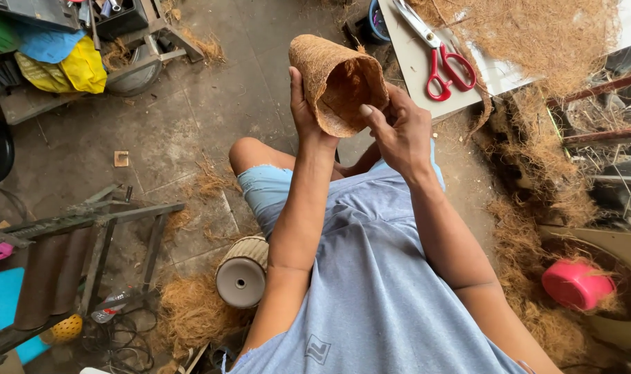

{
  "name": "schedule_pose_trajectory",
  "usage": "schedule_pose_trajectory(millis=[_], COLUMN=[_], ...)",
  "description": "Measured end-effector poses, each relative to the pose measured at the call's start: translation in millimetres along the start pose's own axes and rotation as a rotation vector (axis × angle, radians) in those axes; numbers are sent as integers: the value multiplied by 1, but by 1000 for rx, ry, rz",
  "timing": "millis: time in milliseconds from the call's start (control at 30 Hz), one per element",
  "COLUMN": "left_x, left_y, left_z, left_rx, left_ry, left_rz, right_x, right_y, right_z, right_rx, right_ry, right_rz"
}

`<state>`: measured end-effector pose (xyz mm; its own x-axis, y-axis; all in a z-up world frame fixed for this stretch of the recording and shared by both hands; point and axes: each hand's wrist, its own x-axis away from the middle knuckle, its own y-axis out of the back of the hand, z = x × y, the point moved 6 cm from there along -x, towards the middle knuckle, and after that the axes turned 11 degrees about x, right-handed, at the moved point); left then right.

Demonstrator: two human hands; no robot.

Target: Trimming a sheet of coconut fiber with scissors and rolling it into a cylindrical shape.

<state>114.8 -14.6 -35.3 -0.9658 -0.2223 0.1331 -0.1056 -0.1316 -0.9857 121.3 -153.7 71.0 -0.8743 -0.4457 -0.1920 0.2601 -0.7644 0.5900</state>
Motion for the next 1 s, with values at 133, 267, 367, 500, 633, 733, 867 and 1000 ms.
schedule_pose_trajectory(millis=[133, 267, 367, 500, 633, 733, 867, 1000], left_x=[1, -3, -1, 2, 4, 8, 12, 7], left_y=[-4, -3, -4, -11, -30, -40, -48, -44], left_z=[-2, -6, -7, -8, -1, -2, 6, 11], left_rx=[-51, -39, -43, -69, -52, -181, -333, -360], left_ry=[-27, -79, -88, -107, -69, -146, -140, -156], left_rz=[-36, -16, -1, 21, 64, 10, -41, -42], right_x=[1, 3, 5, 9, 8, 9, 9, 16], right_y=[-1, -1, -3, -10, -12, -16, -24, -25], right_z=[0, 0, -2, -16, -10, -23, -51, -66], right_rx=[36, 47, 8, 6, -102, -224, -241, -265], right_ry=[26, -10, -9, -88, -26, -80, -254, -309], right_rz=[-10, 20, 49, 80, 62, 98, 102, 72])
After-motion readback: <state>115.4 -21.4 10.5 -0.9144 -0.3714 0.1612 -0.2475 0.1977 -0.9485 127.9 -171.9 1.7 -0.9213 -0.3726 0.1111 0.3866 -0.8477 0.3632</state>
